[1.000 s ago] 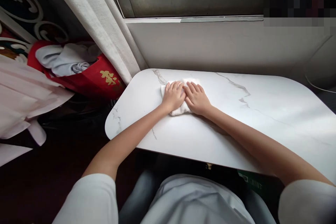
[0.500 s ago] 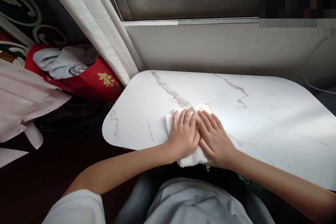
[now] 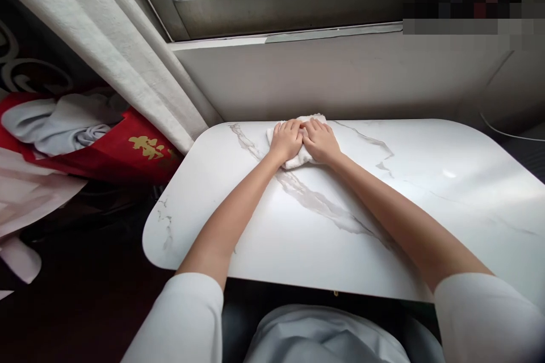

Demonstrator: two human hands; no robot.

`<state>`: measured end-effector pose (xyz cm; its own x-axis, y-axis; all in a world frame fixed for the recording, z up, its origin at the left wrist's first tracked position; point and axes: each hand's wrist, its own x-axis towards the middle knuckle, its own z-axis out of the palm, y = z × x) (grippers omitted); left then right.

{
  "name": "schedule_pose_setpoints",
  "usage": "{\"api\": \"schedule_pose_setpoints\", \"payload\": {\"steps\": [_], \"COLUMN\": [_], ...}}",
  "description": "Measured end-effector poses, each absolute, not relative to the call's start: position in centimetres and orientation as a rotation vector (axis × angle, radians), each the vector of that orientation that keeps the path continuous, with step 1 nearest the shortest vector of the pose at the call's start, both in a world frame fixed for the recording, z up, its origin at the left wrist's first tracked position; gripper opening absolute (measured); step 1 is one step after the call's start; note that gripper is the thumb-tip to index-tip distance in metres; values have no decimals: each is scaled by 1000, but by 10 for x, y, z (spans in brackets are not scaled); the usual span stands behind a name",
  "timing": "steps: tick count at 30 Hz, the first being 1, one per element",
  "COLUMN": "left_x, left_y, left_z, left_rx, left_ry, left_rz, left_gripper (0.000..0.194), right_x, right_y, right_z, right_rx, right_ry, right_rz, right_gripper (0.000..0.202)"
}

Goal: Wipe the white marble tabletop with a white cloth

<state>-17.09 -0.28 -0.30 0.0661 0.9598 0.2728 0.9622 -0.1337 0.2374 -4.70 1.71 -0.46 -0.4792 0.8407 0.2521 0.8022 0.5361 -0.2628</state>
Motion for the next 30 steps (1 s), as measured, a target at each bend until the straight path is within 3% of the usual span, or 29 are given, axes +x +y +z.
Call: {"api": "schedule_pose_setpoints", "payload": {"steps": [7, 16, 22, 30], "left_x": [-166, -160, -139, -93], "left_y": [41, 26, -22, -139], "left_z": [-7, -9, -9, -7], "left_rx": [-2144, -2149, -2201, -2391], "left_ry": [-2132, -2142, -2122, -1950], "left_rz": [-564, -538, -545, -485], "left_gripper": [38, 45, 47, 49], "right_x": [-44, -35, -11, 49], "right_y": [70, 58, 7, -121], "right_z": [-6, -11, -10, -15], "right_rx": [-1279, -1203, -1263, -1271], "right_ry": [-2455, -2467, -2525, -2529], "right_rz": [136, 53, -39, -133], "right_gripper": [42, 47, 49, 51]}}
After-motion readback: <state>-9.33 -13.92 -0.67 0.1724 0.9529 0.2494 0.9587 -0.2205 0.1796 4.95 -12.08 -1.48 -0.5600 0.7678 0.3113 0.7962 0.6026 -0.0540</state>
